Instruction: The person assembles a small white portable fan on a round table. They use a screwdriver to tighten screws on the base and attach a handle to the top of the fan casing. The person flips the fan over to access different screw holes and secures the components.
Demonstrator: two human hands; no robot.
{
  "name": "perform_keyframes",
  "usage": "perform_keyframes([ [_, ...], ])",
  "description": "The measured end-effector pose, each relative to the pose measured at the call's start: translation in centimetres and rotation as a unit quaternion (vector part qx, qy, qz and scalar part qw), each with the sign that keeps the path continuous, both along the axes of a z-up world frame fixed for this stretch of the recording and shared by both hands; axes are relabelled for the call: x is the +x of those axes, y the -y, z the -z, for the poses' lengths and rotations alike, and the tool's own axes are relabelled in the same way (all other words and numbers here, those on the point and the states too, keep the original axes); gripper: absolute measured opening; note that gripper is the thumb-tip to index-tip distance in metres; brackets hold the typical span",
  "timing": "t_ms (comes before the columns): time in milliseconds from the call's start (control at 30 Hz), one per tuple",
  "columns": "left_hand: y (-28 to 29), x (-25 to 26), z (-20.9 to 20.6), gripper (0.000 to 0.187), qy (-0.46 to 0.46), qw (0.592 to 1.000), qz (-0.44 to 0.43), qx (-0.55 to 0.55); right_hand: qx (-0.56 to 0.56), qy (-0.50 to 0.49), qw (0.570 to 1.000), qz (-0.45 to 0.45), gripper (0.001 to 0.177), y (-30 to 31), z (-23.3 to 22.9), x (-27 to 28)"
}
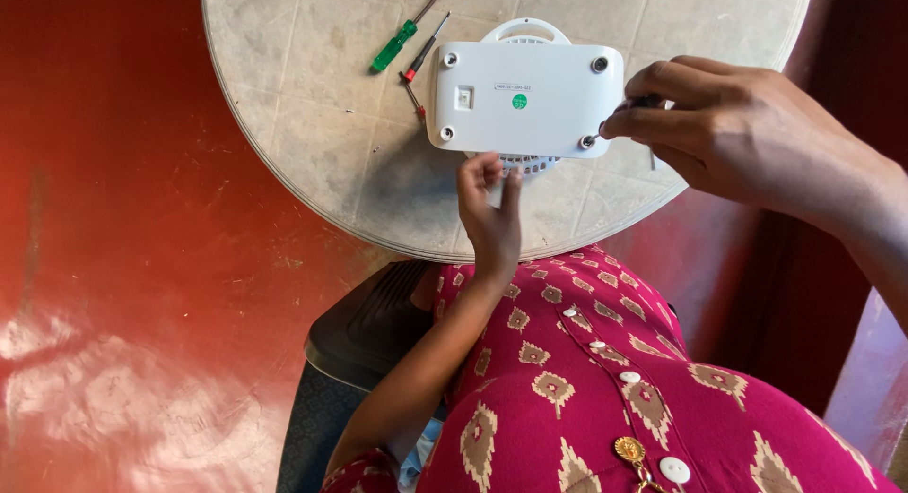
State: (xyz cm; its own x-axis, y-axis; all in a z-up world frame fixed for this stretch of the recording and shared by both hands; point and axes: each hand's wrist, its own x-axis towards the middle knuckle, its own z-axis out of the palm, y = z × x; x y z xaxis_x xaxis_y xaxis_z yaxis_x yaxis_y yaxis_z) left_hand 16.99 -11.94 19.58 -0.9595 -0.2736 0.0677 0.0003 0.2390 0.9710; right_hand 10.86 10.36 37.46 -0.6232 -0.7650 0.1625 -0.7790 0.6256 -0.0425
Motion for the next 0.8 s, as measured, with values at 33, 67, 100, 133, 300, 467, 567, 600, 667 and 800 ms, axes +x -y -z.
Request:
perform_keyframes([
  [33, -0.1, -0.3, -0.4, 0.030, -0.065, 0.996, 0.045, -0.040, 0.002, -0.009, 1.000, -0.004, 0.033, 0.0, 0.1, 0.0],
  [67, -0.6, -0.8, -0.5, 0.032, -0.128, 0.985, 0.089, -0.078, 0.005, -0.018, 1.000, -0.009, 0.035, 0.0, 0.1, 0.0],
  [100, -1.0, -1.6, -0.4, 0.034, -0.190, 0.966, 0.132, -0.116, 0.007, -0.027, 1.000, -0.014, 0.037, 0.1, 0.2, 0.1],
  [133, -1.9, -2.6, 0.0, 0.032, -0.192, 0.961, 0.160, -0.120, 0.009, -0.026, 0.999, -0.017, 0.036, -0.1, 0.3, 0.1],
  [300, -4.4, -6.3, 3.0, 0.021, -0.201, 0.941, 0.208, -0.175, 0.029, 0.056, 0.996, 0.055, 0.033, 0.1, 1.2, 0.1],
  [467, -5.3, -6.8, 6.4, 0.022, -0.228, 0.918, 0.233, -0.225, 0.025, 0.057, 0.983, 0.175, 0.024, 0.1, 3.4, 0.6],
  [567, -5.9, -7.5, 8.6, 0.024, -0.239, 0.911, 0.242, -0.234, -0.040, 0.046, 0.994, 0.089, 0.017, -0.3, 5.3, 0.1],
  [600, -5.9, -7.9, 9.3, 0.026, -0.247, 0.909, 0.242, -0.232, -0.052, 0.045, 0.996, 0.063, 0.020, -0.7, 5.9, -0.2],
  [667, -5.9, -7.8, 10.7, 0.025, -0.230, 0.919, 0.238, -0.215, -0.097, 0.066, 0.991, 0.057, 0.018, -1.6, 7.0, -0.4],
  [800, -7.8, -9.4, 13.9, 0.023, -0.254, 0.903, 0.223, -0.266, -0.120, 0.094, 0.986, 0.072, 0.019, -0.6, 8.9, -0.7],
])
